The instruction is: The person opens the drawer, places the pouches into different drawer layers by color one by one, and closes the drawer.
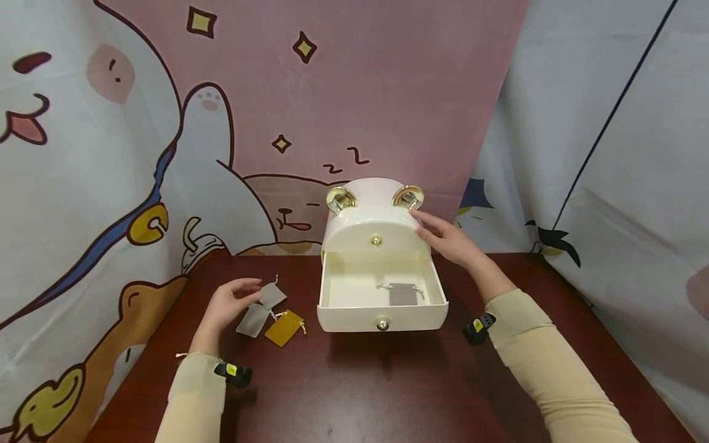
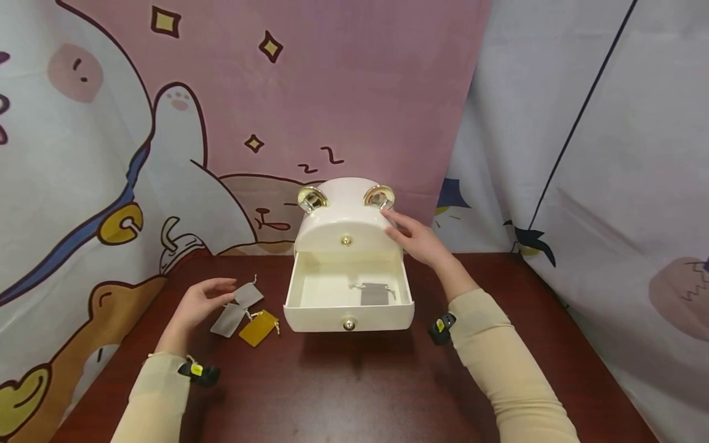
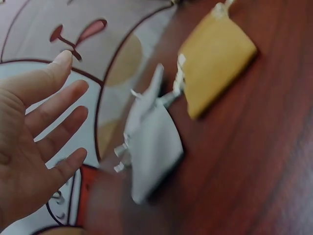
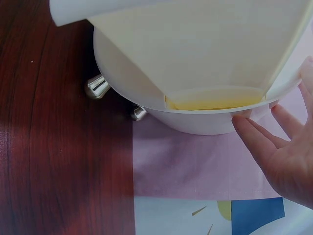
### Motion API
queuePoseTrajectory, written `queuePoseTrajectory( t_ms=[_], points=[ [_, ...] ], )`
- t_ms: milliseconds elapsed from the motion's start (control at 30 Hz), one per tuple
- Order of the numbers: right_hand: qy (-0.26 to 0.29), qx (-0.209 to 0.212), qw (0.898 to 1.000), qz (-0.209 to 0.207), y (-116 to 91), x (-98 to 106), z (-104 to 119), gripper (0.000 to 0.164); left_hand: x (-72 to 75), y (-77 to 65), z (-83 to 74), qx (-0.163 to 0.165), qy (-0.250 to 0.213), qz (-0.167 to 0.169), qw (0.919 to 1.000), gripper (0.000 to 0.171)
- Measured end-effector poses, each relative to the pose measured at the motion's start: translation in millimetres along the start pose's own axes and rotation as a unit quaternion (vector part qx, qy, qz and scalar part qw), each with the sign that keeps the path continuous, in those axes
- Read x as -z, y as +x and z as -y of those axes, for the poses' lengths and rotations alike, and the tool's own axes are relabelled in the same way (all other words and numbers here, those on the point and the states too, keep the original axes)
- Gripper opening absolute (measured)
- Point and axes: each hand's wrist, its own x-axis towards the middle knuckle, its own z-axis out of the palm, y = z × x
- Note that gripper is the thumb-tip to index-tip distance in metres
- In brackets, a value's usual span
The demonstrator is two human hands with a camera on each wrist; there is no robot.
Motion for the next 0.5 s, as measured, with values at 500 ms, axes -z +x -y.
queuePoseTrajectory(
  t_ms=[500],
  points=[
    [-0.018,0.001,1.000,-0.016,13,-2,-35,0.058,-10.7,-4.6,41.5,0.027,0.050,0.007,0.9984,0.036]
  ],
)
